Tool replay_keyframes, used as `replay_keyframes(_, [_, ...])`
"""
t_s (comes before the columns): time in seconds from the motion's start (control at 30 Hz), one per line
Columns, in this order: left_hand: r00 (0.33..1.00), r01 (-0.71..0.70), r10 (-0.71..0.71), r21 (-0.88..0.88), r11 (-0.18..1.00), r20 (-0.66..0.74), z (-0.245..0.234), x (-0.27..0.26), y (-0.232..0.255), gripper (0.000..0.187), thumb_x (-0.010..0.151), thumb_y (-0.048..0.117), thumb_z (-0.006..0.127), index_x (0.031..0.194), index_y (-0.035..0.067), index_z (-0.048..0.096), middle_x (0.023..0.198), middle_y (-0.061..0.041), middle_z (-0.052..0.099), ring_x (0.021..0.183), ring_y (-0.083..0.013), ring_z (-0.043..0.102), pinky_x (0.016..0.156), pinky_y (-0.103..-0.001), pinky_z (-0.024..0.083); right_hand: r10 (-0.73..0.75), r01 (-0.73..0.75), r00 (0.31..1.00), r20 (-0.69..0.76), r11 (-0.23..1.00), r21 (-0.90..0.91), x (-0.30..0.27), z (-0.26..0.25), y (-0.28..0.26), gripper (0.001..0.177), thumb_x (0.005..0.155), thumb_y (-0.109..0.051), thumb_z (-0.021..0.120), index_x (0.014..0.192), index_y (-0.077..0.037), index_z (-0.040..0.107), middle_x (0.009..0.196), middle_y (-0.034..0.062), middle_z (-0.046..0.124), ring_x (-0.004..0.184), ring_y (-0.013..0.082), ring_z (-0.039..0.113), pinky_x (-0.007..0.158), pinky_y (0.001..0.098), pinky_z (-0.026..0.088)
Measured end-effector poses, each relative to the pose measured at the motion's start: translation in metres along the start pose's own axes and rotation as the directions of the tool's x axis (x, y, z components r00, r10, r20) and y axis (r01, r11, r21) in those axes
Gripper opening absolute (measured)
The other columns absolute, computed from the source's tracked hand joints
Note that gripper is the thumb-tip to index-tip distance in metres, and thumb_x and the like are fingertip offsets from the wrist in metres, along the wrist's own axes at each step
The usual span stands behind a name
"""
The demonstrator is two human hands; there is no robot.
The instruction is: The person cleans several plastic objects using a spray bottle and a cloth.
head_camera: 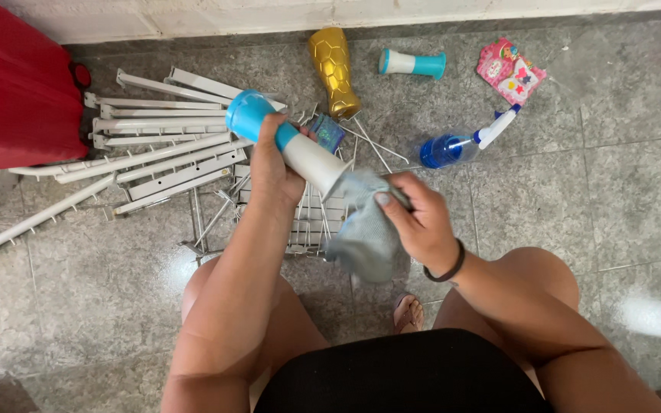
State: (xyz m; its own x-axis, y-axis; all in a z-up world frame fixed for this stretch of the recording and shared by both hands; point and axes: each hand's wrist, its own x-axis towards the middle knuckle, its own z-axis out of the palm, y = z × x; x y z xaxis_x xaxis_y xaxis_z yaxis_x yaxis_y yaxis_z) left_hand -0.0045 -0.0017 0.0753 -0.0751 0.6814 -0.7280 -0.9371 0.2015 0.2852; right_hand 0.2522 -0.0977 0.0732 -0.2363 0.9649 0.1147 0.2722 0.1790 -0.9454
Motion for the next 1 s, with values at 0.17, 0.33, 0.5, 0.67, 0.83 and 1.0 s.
replay_keyframes(0.17, [0.889, -0.458, 0.439, 0.283, 0.843, 0.131, 0.008, -0.015, -0.035, 0.034, 0.091, 0.018, 0.088, 0.114, 0.002, 0.068, 0.09, -0.015, 0.075, 0.077, -0.0275, 0.078, 0.079, -0.046, 0.071, -0.486, 0.495, 0.861, 0.152, 0.726, -0.477, 0.054, 0.021, -0.055, 0.026, 0.105, -0.013, 0.079, 0.13, -0.009, 0.081, 0.134, 0.0088, 0.081, 0.107, 0.03, 0.071, 0.085, 0.0401, 0.058])
replay_keyframes(0.33, [0.841, -0.531, 0.531, 0.356, 0.769, 0.106, -0.014, 0.022, -0.044, 0.033, 0.089, 0.023, 0.092, 0.111, 0.011, 0.071, 0.086, -0.012, 0.077, 0.073, -0.0261, 0.078, 0.071, -0.041, 0.069, -0.582, 0.606, 0.754, 0.304, 0.437, -0.665, 0.074, 0.033, -0.047, 0.021, 0.111, -0.028, 0.069, 0.128, -0.023, 0.081, 0.137, -0.0086, 0.08, 0.097, 0.0206, 0.066, 0.075, 0.0334, 0.058])
replay_keyframes(0.5, [0.887, -0.46, 0.423, 0.271, 0.846, 0.185, 0.009, -0.022, -0.006, 0.021, 0.088, 0.018, 0.089, 0.095, 0.005, 0.075, 0.068, -0.019, 0.075, 0.055, -0.0294, 0.078, 0.057, -0.046, 0.069, -0.389, 0.425, 0.899, 0.203, 0.887, -0.181, 0.076, -0.007, -0.01, 0.008, 0.096, -0.017, 0.084, 0.098, -0.009, 0.081, 0.104, 0.008, 0.085, 0.085, 0.0304, 0.074, 0.077, 0.0414, 0.059])
replay_keyframes(0.67, [0.865, -0.324, 0.08, 0.429, 0.843, 0.496, -0.005, -0.036, -0.017, 0.031, 0.083, 0.015, 0.091, 0.106, 0.002, 0.074, 0.072, -0.025, 0.076, 0.062, -0.0347, 0.081, 0.063, -0.051, 0.071, 0.079, -0.028, 0.986, -0.15, 0.948, 0.316, 0.088, -0.003, -0.013, 0.022, 0.102, -0.013, 0.084, 0.12, -0.001, 0.077, 0.102, 0.009, 0.077, 0.096, 0.0149, 0.07, 0.088, 0.0361, 0.062])
replay_keyframes(0.83, [0.865, -0.15, -0.127, 0.493, 0.857, 0.485, -0.015, -0.043, -0.008, 0.037, 0.084, 0.013, 0.088, 0.111, -0.005, 0.069, 0.075, -0.029, 0.077, 0.063, -0.0395, 0.082, 0.065, -0.059, 0.072, 0.042, 0.019, 0.992, -0.118, 0.88, 0.475, 0.116, 0.013, -0.019, 0.025, 0.105, -0.008, 0.081, 0.129, -0.001, 0.076, 0.108, 0.0059, 0.074, 0.102, 0.0126, 0.066, 0.093, 0.0294, 0.057])
replay_keyframes(1.0, [0.981, -0.116, -0.032, 0.718, 0.687, 0.189, -0.059, -0.046, 0.019, 0.069, 0.093, 0.048, 0.083, 0.13, -0.004, 0.058, 0.086, -0.028, 0.073, 0.069, -0.0448, 0.081, 0.065, -0.06, 0.071, 0.238, -0.214, 0.969, -0.064, 0.941, 0.261, 0.156, -0.001, 0.094, 0.038, 0.112, -0.037, 0.074, 0.138, -0.009, 0.074, 0.121, 0.0134, 0.083, 0.106, 0.0202, 0.08, 0.087, 0.0294, 0.065])
